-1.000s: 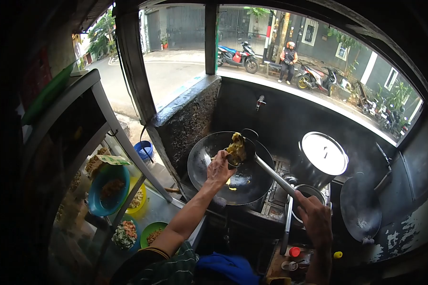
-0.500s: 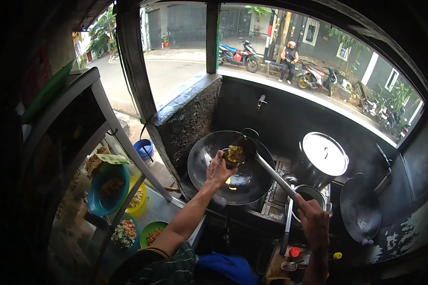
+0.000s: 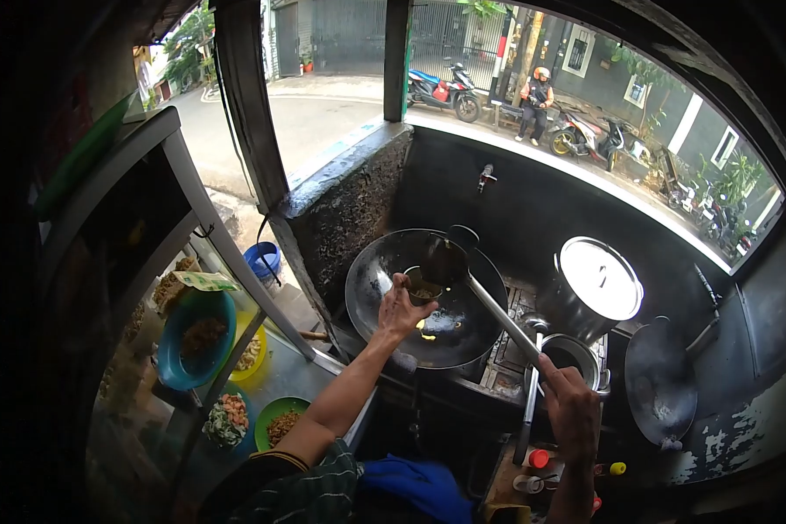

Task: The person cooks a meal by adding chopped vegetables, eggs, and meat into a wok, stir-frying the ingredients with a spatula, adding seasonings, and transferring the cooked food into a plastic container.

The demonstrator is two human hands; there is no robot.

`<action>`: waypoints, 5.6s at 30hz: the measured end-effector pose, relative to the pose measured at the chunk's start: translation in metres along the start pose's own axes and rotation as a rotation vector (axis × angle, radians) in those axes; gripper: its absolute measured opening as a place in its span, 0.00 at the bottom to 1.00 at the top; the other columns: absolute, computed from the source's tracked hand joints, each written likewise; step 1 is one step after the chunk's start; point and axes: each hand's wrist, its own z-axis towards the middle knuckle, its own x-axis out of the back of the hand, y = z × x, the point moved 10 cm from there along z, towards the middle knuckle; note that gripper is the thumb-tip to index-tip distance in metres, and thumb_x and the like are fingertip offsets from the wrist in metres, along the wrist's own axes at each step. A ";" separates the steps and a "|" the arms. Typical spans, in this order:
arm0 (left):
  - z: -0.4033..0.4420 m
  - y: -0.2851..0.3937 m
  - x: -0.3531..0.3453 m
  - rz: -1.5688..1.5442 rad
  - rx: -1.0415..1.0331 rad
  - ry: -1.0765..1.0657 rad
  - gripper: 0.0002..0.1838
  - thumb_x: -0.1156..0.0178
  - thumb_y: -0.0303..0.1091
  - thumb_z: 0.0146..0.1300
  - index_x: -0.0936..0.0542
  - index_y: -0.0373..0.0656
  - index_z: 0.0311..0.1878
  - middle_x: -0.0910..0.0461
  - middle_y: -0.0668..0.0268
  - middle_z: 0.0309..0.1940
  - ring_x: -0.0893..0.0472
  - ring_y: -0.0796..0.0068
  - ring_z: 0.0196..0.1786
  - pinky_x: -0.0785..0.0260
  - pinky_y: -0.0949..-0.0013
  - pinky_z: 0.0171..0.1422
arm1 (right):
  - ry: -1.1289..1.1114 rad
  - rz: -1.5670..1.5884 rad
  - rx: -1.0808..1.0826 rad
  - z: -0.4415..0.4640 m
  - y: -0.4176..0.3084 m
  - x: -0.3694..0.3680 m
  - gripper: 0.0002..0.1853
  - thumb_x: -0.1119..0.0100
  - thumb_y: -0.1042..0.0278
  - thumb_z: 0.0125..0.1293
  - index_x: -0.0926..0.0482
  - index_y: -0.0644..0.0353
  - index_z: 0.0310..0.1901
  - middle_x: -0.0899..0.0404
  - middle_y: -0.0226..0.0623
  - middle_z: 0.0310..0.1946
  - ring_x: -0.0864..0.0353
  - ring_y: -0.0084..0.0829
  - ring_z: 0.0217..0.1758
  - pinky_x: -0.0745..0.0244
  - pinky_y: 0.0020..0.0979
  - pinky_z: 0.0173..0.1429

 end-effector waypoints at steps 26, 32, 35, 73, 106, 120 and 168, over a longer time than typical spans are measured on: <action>-0.199 -0.174 0.233 0.487 0.312 0.383 0.34 0.23 0.43 0.35 0.37 0.42 0.37 0.32 0.59 0.32 0.27 0.51 0.40 0.37 0.55 0.44 | -0.143 -0.118 0.138 0.090 -0.006 -0.219 0.21 0.43 0.68 0.61 0.29 0.47 0.57 0.29 0.40 0.36 0.21 0.44 0.32 0.25 0.43 0.37; -0.208 -0.250 0.221 0.423 0.503 0.383 0.34 0.24 0.45 0.36 0.37 0.44 0.39 0.29 0.56 0.33 0.25 0.48 0.40 0.33 0.53 0.46 | 0.008 -0.056 0.165 0.078 -0.009 -0.218 0.21 0.46 0.75 0.61 0.28 0.51 0.57 0.29 0.43 0.36 0.21 0.45 0.32 0.26 0.42 0.37; -0.216 -0.282 0.218 0.280 0.609 0.389 0.32 0.24 0.43 0.36 0.36 0.42 0.38 0.30 0.57 0.36 0.27 0.50 0.44 0.36 0.56 0.50 | -0.059 -0.041 0.198 0.068 -0.014 -0.226 0.21 0.50 0.77 0.61 0.27 0.51 0.56 0.29 0.44 0.37 0.21 0.46 0.33 0.25 0.43 0.39; -0.464 -0.321 0.308 -0.951 0.928 1.053 0.16 0.46 0.20 0.60 0.28 0.35 0.52 0.25 0.57 0.50 0.24 0.66 0.51 0.32 0.63 0.55 | -0.231 0.026 0.166 0.064 -0.018 -0.239 0.19 0.45 0.63 0.63 0.26 0.48 0.56 0.22 0.45 0.34 0.21 0.47 0.40 0.28 0.45 0.44; -0.107 -0.110 0.076 -1.137 0.659 0.167 0.24 0.46 0.23 0.61 0.36 0.51 0.59 0.24 0.68 0.45 0.21 0.77 0.36 0.23 0.76 0.32 | 0.002 0.528 0.052 -0.044 -0.013 -0.116 0.21 0.39 0.71 0.58 0.24 0.51 0.56 0.21 0.41 0.38 0.21 0.42 0.40 0.27 0.35 0.45; -0.099 -0.133 0.069 -1.070 0.686 0.280 0.23 0.46 0.22 0.60 0.37 0.51 0.58 0.26 0.67 0.46 0.22 0.75 0.38 0.23 0.73 0.32 | 0.052 0.229 0.342 -0.042 -0.033 -0.119 0.21 0.37 0.72 0.55 0.21 0.41 0.52 0.24 0.27 0.29 0.25 0.26 0.28 0.41 0.31 0.28; -0.079 -0.145 0.088 -1.167 0.614 -0.228 0.25 0.45 0.24 0.61 0.35 0.48 0.62 0.22 0.66 0.47 0.19 0.73 0.42 0.21 0.65 0.42 | 0.138 -0.042 0.410 -0.004 -0.014 -0.113 0.22 0.41 0.72 0.56 0.23 0.38 0.52 0.24 0.22 0.29 0.25 0.24 0.25 0.39 0.29 0.28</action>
